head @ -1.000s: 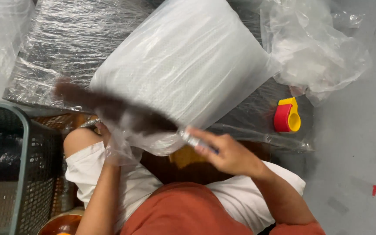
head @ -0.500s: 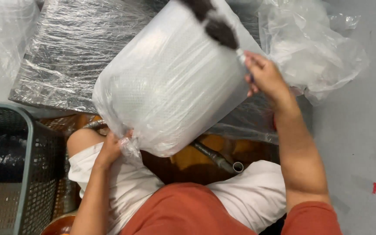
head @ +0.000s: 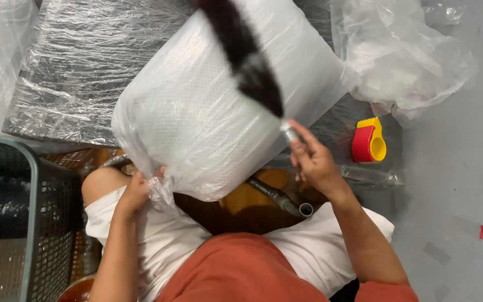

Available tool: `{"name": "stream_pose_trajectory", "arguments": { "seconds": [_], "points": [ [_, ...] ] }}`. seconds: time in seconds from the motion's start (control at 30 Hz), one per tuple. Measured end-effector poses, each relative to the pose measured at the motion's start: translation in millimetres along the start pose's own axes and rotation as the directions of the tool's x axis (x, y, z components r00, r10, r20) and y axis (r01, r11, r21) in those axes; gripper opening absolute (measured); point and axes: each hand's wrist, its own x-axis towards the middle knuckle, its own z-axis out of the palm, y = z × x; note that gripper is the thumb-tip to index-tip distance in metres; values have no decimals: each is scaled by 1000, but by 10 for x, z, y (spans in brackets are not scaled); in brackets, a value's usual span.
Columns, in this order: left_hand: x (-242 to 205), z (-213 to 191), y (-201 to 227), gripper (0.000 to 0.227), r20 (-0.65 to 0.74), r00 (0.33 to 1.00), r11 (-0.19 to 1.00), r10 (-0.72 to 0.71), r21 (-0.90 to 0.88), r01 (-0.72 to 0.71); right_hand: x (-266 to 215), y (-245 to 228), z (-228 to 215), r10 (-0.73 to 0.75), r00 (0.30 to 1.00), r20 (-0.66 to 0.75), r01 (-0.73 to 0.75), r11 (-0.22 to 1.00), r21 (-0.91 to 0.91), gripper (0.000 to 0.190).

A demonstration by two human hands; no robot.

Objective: The person sits on the floor and uses a feather duster to wipe the surface of a black plastic-wrapped package, then places it in a basket. The person then dusts a white bubble-wrapped package, turning it over to clean multiple sides, and finally ties the plastic bag closed.

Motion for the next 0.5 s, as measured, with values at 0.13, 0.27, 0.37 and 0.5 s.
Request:
{"name": "stream_pose_trajectory", "arguments": {
  "seconds": [0.13, 0.27, 0.37, 0.5],
  "points": [
    [-59, 8, -107, 28, -116, 981, 955, -158, -269, 123, -399, 134, 196, 29, 998, -48, -38, 980, -195, 59],
    [12, -17, -174, 28, -127, 972, 929, -198, -341, 145, -803, 269, 534, -211, 953, 215, 285, 864, -414, 45],
    [22, -79, -264, 25, -94, 978, 907, -188, -398, 136, -748, 731, 221, -125, 992, 6, 124, 967, -224, 51],
    [-42, -26, 21, 22, -114, 965, 899, -238, -402, 174, -738, 1165, 198, 71, 895, -440, -96, 995, -34, 47]
  ]
}}
